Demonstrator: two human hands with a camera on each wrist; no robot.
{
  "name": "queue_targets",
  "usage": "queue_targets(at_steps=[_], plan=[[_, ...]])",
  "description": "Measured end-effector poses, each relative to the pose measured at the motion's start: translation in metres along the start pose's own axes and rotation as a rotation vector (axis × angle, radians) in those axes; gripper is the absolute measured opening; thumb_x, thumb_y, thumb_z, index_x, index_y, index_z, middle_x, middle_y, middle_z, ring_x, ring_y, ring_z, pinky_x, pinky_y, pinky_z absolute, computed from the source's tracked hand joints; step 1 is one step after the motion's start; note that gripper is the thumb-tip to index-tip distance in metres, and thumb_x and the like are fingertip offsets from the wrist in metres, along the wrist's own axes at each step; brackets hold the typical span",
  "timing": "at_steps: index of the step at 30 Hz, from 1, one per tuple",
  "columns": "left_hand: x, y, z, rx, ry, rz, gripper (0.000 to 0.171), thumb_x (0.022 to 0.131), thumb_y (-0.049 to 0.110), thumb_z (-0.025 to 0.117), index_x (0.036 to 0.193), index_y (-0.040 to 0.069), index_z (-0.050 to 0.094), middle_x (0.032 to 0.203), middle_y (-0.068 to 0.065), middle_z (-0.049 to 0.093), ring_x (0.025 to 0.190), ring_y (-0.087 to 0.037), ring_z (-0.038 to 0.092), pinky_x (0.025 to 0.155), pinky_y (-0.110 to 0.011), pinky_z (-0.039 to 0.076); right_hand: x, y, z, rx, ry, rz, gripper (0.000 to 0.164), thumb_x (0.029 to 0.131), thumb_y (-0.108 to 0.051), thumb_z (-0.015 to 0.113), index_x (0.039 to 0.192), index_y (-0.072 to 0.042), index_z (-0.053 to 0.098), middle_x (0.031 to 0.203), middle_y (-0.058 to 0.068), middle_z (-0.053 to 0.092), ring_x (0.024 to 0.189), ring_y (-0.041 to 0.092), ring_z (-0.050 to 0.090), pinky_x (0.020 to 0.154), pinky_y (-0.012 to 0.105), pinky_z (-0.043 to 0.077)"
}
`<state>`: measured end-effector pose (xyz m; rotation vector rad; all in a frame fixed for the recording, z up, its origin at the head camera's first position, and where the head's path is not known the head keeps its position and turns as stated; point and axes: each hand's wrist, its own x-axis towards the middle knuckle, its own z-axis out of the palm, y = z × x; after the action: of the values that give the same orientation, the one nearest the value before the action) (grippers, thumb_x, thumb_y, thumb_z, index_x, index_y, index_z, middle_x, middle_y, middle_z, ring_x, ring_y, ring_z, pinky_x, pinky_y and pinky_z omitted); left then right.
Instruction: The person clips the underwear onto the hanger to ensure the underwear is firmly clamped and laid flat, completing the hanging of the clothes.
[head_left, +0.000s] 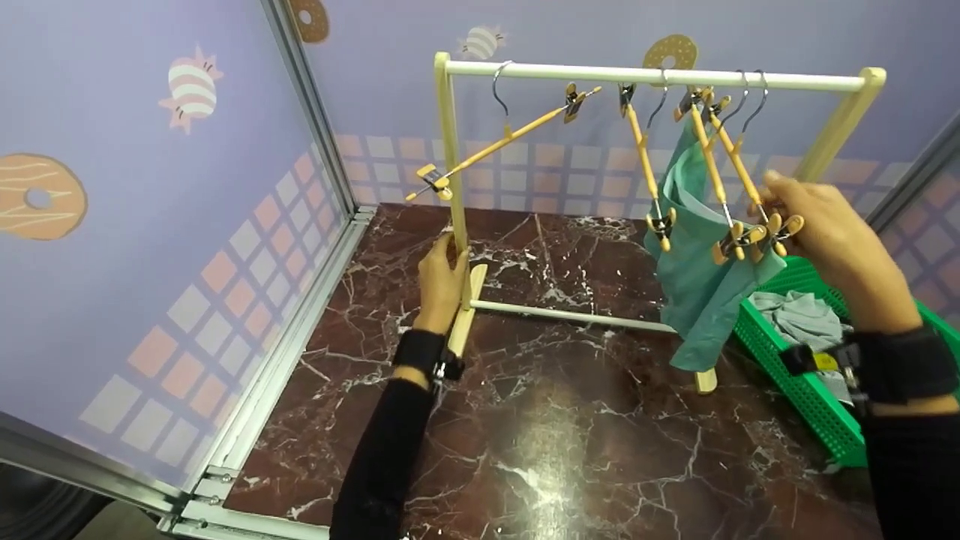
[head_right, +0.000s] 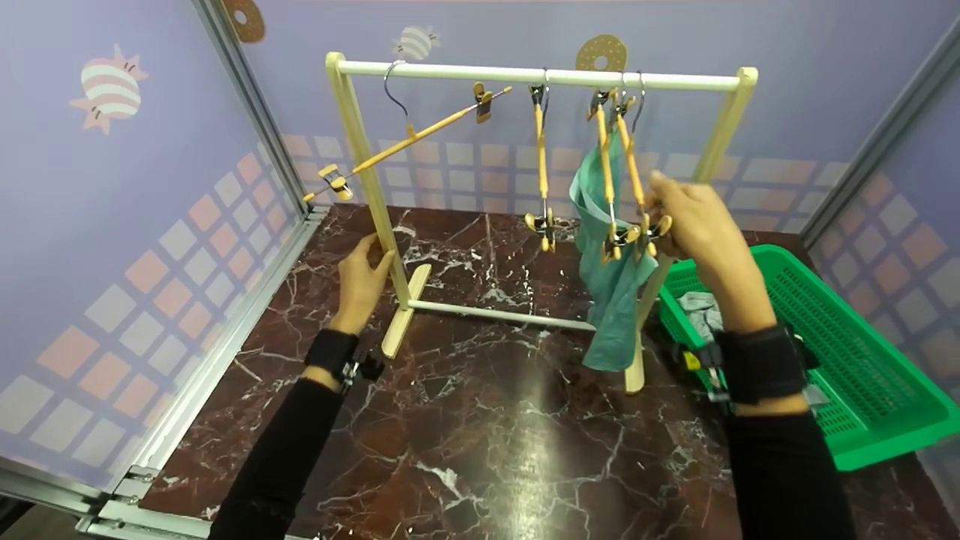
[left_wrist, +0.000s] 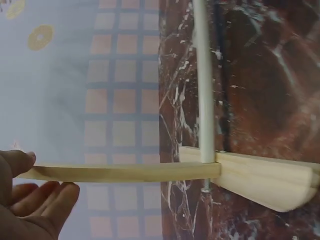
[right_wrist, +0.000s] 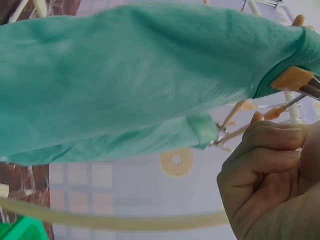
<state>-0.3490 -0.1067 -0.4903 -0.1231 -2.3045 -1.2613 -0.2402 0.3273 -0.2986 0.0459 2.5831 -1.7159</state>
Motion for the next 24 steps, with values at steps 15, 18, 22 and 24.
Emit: queue_targets(at_steps=[15,18,22,24], plan=[[-0.092,-0.001,0.02,0.041,-0.171,0.014,0.039,0.095,-0.002,0.059,0.134,-0.004,0.054,0.129,-0.023,0.06,0.105,-0.033,0.065,0.091,-0.04,0.057,-0.034,0.115,0.043,-0.444,0.067,-0.103,0.042,0.108,-0.026,0.036,0.093,0.002,0.063,0.066,0.003,0.059,0.054,0.013,0.054,0.049,0.029,0.046],[-0.11,0.007,0.031,0.066,-0.229,0.05,0.034,0.095,-0.001,0.059,0.129,-0.003,0.059,0.122,-0.02,0.064,0.1,-0.03,0.066,0.088,-0.038,0.057,-0.041,0.132,0.056,-0.528,0.065,-0.128,0.043,0.109,-0.029,0.037,0.084,-0.004,0.062,0.063,0.002,0.058,0.052,0.015,0.052,0.049,0.03,0.042],[-0.133,0.023,0.046,0.067,-0.333,0.071,0.033,0.095,0.001,0.061,0.128,0.0,0.062,0.119,-0.014,0.067,0.103,-0.026,0.067,0.091,-0.034,0.057,-0.052,0.147,0.068,-0.581,0.035,-0.113,0.044,0.11,-0.033,0.037,0.081,-0.008,0.059,0.065,0.003,0.058,0.054,0.018,0.05,0.052,0.033,0.039],[-0.143,0.032,0.055,0.046,-0.393,0.057,0.033,0.096,0.002,0.061,0.129,0.002,0.062,0.119,-0.013,0.067,0.103,-0.024,0.067,0.091,-0.03,0.056,-0.058,0.153,0.071,-0.589,0.016,-0.092,0.045,0.11,-0.037,0.037,0.083,-0.009,0.058,0.067,0.003,0.057,0.055,0.019,0.05,0.052,0.034,0.04]])
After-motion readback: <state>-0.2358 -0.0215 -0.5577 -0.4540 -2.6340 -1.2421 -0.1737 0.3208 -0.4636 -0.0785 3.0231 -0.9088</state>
